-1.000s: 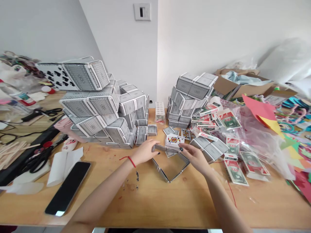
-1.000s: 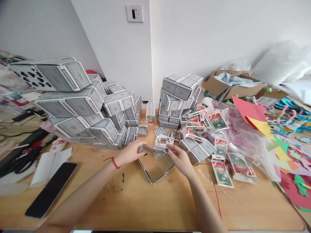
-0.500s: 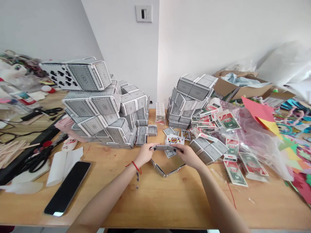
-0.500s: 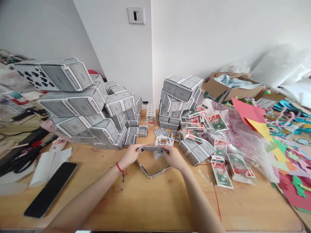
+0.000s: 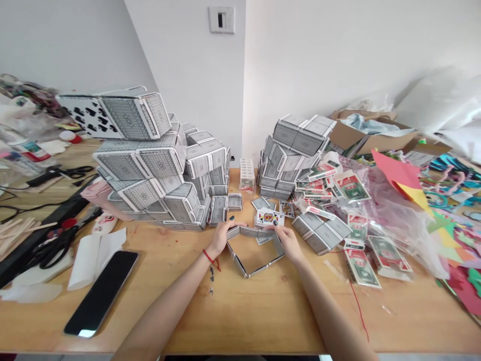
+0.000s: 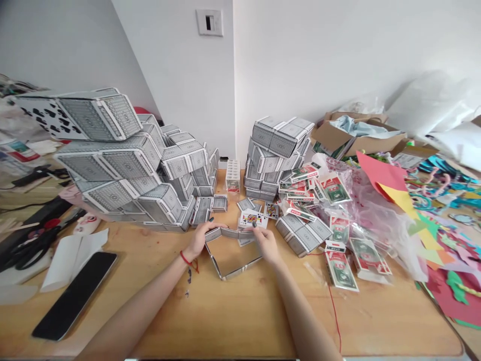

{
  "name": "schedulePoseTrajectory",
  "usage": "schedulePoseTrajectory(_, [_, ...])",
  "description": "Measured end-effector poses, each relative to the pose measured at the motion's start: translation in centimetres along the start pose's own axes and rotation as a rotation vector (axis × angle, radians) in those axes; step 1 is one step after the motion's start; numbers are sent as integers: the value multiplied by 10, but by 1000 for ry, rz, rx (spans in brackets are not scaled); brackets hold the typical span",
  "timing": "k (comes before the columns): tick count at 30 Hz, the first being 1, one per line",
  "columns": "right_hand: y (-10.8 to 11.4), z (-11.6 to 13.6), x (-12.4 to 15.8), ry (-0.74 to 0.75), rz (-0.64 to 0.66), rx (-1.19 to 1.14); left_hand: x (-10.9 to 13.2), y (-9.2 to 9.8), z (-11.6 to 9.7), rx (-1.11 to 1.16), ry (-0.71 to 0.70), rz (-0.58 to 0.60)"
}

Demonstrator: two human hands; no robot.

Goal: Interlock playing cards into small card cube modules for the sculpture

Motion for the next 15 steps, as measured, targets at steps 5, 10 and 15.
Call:
schedulePoseTrajectory(5, [-9, 1, 2, -17, -33, -134, 1, -4, 9, 26, 5, 6])
schedulePoseTrajectory(10, [-8, 8, 12, 77, -94, -322, 3, 5, 2, -47, -77, -138])
schedulePoseTrajectory(15, [-8, 10, 30, 178, -88, -354, 5, 9, 0, -68, -66, -195])
Point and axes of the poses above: each hand's wrist, its own x-axis away from the middle knuckle, its own y-axis out of the back of the hand, z = x × y, the point moved 7 cm from there along -x, towards the middle knuckle, and after that the axes turned 6 degrees about -x, right-handed, at the moved point
